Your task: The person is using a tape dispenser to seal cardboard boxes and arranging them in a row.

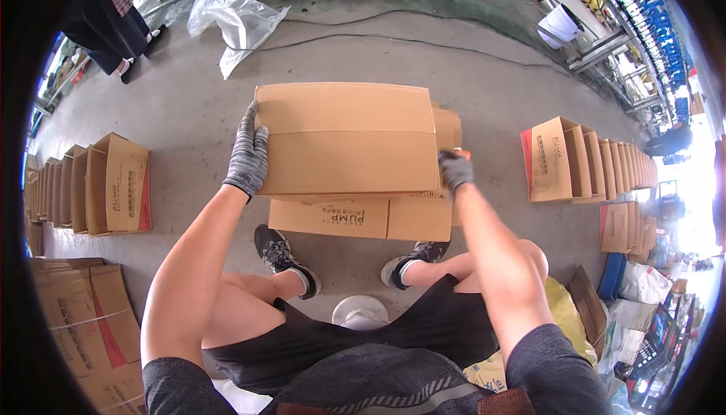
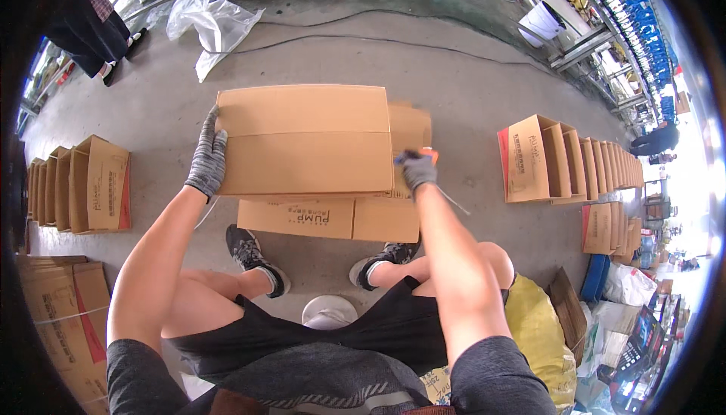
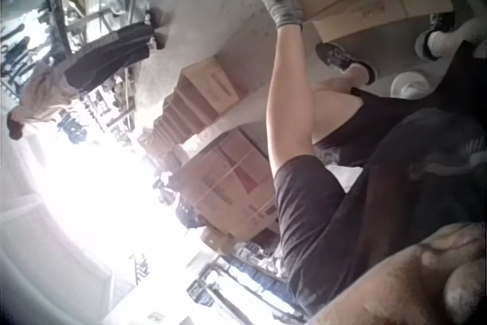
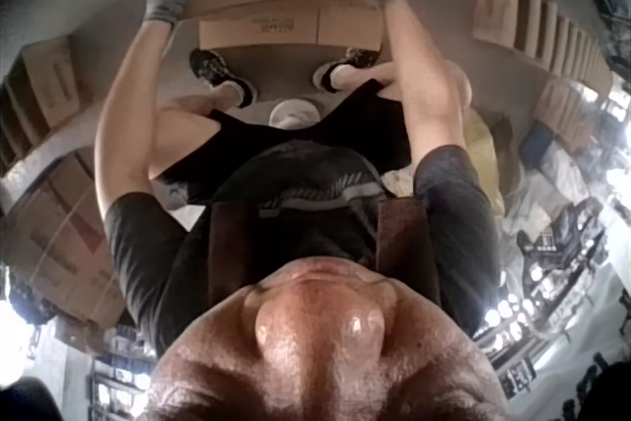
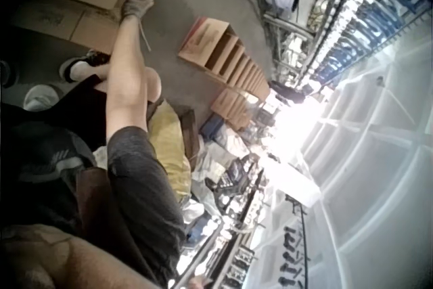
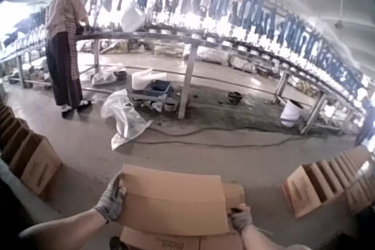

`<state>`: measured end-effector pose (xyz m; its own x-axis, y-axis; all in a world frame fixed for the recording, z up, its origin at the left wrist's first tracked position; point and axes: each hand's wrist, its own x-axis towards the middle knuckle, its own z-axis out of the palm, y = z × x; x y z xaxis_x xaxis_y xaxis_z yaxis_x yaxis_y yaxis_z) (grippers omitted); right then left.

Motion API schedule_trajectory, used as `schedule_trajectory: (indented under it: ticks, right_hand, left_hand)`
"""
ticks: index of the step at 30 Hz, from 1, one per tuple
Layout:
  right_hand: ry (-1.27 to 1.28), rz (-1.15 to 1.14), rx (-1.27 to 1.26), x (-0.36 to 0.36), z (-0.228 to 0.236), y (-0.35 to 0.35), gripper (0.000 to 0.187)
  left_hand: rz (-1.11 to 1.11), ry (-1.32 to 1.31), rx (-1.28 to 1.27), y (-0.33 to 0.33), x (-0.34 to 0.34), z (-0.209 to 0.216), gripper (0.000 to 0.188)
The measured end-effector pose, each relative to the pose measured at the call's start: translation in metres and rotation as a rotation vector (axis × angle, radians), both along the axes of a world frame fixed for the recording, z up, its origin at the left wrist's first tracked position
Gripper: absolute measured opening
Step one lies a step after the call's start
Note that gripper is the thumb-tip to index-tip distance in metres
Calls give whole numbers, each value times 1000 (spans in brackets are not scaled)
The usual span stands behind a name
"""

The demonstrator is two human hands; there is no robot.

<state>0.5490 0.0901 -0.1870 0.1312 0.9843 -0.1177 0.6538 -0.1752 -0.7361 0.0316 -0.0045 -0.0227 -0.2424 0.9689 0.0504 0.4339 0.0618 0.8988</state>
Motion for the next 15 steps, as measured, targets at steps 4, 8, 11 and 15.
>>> schedule_trajectory:
  ticks: [4,8,11,15]
  right_hand:
    - [331,-78,141,-103,203,33,30]
    - [805,401,293,-135,301,7,46]
    - [896,563,170,-168,299,-1,53]
    - [685,734,103,-197,290,10,60]
  left_hand:
    - [71,48,-46,-21,-29,12,51]
    - [60,3,-29,-17,-26,4,51]
    - [63,22,-32,-17,-21,10,51]
    - [72,62,-35,-17,-19,11,52]
